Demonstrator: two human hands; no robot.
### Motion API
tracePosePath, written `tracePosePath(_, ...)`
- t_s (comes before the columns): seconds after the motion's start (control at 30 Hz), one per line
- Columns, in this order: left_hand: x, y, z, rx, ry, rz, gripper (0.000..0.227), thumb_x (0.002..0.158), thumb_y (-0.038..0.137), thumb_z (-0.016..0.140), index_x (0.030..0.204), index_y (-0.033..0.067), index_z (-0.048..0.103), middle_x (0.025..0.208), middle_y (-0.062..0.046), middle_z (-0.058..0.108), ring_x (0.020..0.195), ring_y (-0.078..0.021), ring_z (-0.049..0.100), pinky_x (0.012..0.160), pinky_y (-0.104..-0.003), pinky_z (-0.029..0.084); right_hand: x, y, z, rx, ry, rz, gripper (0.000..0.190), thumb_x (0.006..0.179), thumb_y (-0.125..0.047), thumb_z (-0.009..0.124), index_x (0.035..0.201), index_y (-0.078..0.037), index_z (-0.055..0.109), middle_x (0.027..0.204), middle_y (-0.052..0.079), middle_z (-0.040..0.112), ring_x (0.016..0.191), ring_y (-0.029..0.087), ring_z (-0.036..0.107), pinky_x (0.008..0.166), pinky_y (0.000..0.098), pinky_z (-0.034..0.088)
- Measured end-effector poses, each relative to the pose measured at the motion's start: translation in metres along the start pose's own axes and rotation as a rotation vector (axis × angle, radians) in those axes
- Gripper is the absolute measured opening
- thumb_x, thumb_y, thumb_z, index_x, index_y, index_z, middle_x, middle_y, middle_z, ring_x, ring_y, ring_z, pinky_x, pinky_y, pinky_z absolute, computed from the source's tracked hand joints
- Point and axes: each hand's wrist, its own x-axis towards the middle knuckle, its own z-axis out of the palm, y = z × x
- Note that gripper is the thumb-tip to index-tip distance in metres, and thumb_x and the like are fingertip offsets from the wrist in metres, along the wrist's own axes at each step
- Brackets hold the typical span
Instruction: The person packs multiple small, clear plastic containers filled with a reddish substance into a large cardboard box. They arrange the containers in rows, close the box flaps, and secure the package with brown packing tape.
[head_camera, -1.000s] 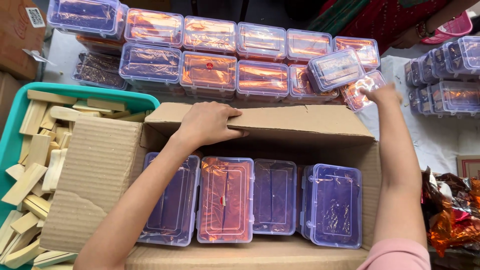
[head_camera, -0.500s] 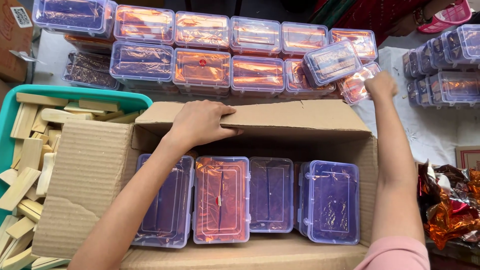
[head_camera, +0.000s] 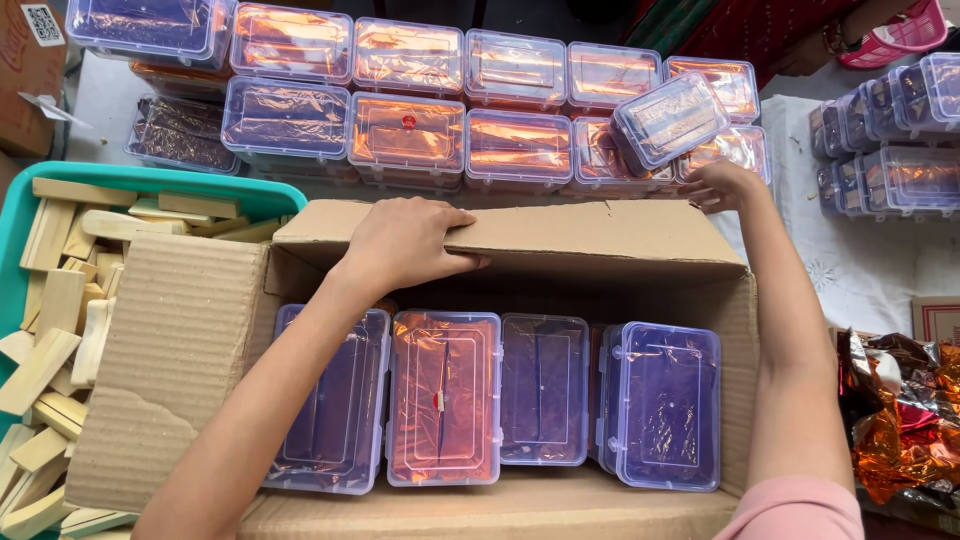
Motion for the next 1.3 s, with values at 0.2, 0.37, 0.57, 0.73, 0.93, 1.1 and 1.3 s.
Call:
tracePosePath(0.2,0.0,0.0,0.0,-0.009,0.013,0.004,0.064,0.076,0.063,0.073,0.121,0.0182,0.075,0.108,-0.01,0.076,0.099,-0.0322,0.071,0.083,-0.046,0.056,-0.11,-0.03,0.032,-0.807,0.953,-0.625,0.034,0.112,-0.04,0.07,0.121,-0.007,0.073,0.12,0.02,0.072,0.112,0.038,0.066,0.094,0.0529,0.054)
tracePosePath(0.37,0.0,0.0,-0.001,-0.005,0.017,-0.002,0.062,0.076,0.062,0.074,0.121,0.0185,0.075,0.108,-0.01,0.076,0.098,-0.0319,0.071,0.082,-0.046,0.056,-0.173,-0.083,0.082,-0.838,0.865,-1.05,0.081,0.096,-0.061,0.076,0.146,-0.002,0.055,0.146,0.027,0.049,0.133,0.045,0.049,0.107,0.0543,0.047)
tracePosePath(0.57,0.001,0.0,0.001,-0.015,0.006,0.004,0.062,0.076,0.061,0.074,0.122,0.0187,0.075,0.107,-0.01,0.076,0.097,-0.0321,0.071,0.082,-0.046,0.056,-0.164,-0.081,0.104,-1.089,0.636,-1.022,0.088,0.086,-0.059,0.075,0.152,-0.007,0.05,0.151,0.027,0.047,0.132,0.048,0.05,0.102,0.0548,0.05)
tracePosePath(0.73,0.001,-0.001,-0.001,-0.006,0.011,0.003,0.062,0.076,0.062,0.074,0.121,0.0185,0.075,0.107,-0.01,0.076,0.097,-0.0318,0.071,0.082,-0.046,0.056,-0.162,-0.076,0.095,-1.072,0.647,-1.115,0.074,0.094,-0.045,0.072,0.154,-0.008,0.051,0.153,0.025,0.051,0.135,0.044,0.053,0.098,0.0519,0.053)
tracePosePath(0.93,0.002,-0.001,-0.001,-0.001,0.011,0.015,0.063,0.076,0.062,0.074,0.121,0.0188,0.075,0.107,-0.009,0.076,0.097,-0.0322,0.071,0.081,-0.046,0.056,-0.177,-0.094,0.065,-0.925,0.761,-1.186,0.054,0.107,-0.035,0.071,0.155,-0.015,0.054,0.144,0.016,0.063,0.122,0.034,0.067,0.098,0.0462,0.057)
tracePosePath(1.1,0.003,-0.002,-0.001,0.004,0.012,0.015,0.063,0.076,0.064,0.073,0.12,0.0189,0.075,0.107,-0.009,0.076,0.097,-0.032,0.071,0.081,-0.046,0.056,-0.238,-0.125,0.066,-0.751,0.817,-1.223,0.049,0.104,-0.015,0.068,0.152,-0.023,0.061,0.139,0.012,0.066,0.097,0.039,0.072,0.076,0.0489,0.056)
tracePosePath(1.3,0.003,-0.007,0.005,-0.001,0.011,0.021,0.063,0.076,0.063,0.073,0.12,0.0186,0.075,0.106,-0.01,0.076,0.097,-0.0319,0.071,0.081,-0.046,0.056,-0.202,-0.113,0.068,-0.998,0.865,-1.118,0.028,0.102,-0.017,0.07,0.128,-0.026,0.076,0.146,0.006,0.065,0.089,0.033,0.074,0.079,0.0439,0.061)
